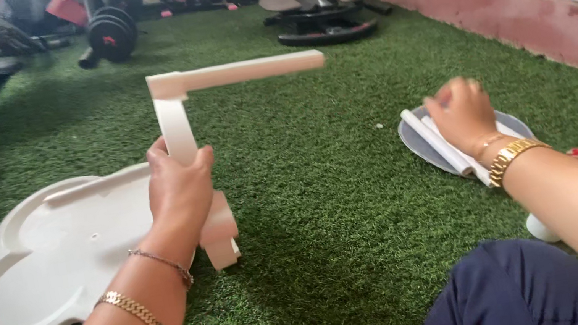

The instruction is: The person disassembles a small white plastic stool by removing its legs and then reassembles it by inserting the legs back into the seat. The person handles the stool parts and legs by hand on an artificial turf floor.

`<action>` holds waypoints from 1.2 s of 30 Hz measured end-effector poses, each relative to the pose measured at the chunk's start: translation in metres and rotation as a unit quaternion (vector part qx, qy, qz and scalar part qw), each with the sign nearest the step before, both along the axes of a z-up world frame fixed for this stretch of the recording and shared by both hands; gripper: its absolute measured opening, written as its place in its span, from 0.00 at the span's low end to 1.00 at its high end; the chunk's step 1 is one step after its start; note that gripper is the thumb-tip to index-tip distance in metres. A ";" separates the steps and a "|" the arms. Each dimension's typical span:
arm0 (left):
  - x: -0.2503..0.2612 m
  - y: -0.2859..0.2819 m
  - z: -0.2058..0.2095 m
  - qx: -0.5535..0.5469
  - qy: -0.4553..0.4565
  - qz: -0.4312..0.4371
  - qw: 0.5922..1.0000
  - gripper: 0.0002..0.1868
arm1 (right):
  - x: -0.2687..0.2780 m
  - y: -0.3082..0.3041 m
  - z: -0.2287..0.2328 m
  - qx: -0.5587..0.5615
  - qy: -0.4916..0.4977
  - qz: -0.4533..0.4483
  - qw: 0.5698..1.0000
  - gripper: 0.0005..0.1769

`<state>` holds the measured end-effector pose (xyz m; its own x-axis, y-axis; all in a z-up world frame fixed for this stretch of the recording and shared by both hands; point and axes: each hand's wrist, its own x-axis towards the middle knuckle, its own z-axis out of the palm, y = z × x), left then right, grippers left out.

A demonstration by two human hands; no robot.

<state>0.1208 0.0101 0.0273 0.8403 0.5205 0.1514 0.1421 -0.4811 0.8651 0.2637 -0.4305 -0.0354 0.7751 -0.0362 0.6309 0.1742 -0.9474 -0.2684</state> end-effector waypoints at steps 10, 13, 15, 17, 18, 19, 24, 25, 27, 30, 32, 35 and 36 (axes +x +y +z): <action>0.027 0.014 -0.012 -0.005 -0.008 -0.017 1.000 0.34 | 0.126 -0.139 -0.174 -0.160 0.396 -0.149 0.892 0.31; 0.026 0.010 -0.011 -0.014 0.003 -0.026 1.000 0.32 | 0.145 -0.136 -0.195 -0.122 0.378 -0.200 0.896 0.35; 0.027 0.007 -0.012 -0.019 0.006 -0.032 0.999 0.31 | 0.150 -0.133 -0.206 -0.144 0.409 -0.183 0.882 0.36; 0.029 0.006 -0.012 -0.042 0.004 -0.040 0.998 0.31 | 0.151 -0.131 -0.212 -0.119 0.426 -0.188 0.877 0.32; 0.030 0.006 -0.012 -0.043 0.000 -0.042 0.998 0.31 | 0.153 -0.129 -0.213 -0.083 0.426 -0.201 0.878 0.28; 0.030 0.006 -0.013 -0.045 -0.004 -0.044 0.998 0.31 | 0.153 -0.128 -0.213 -0.048 0.426 -0.213 0.878 0.24; 0.030 0.006 -0.014 -0.072 0.001 -0.052 0.996 0.33 | 0.139 -0.124 -0.181 0.320 0.468 -0.152 0.810 0.12; 0.029 0.006 -0.014 -0.075 -0.003 -0.055 0.996 0.34 | 0.128 -0.122 -0.170 0.425 0.462 -0.115 0.770 0.09; 0.026 0.005 -0.012 -0.102 0.004 -0.070 0.992 0.35 | 0.098 -0.116 -0.139 0.449 0.507 -0.080 0.731 0.16; 0.019 0.005 -0.008 -0.157 0.045 -0.094 0.982 0.33 | 0.045 -0.097 -0.081 0.487 0.547 0.017 0.680 0.18; 0.014 0.007 -0.006 -0.171 0.066 -0.106 0.977 0.30 | 0.008 -0.080 -0.041 0.463 0.550 0.064 0.692 0.20; 0.006 0.012 -0.004 -0.169 0.111 -0.122 0.972 0.26 | -0.044 -0.052 0.007 0.440 0.537 0.167 0.700 0.22; 0.004 0.014 -0.004 -0.195 0.097 -0.129 0.967 0.25 | -0.058 -0.040 0.017 0.435 0.528 0.205 0.700 0.22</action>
<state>0.1249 0.0243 0.0236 0.9430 0.2745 -0.1879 0.2386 -0.1644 0.9571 0.2053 -0.4708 -0.0182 0.8502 0.3123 -0.4238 -0.3471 -0.2728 -0.8973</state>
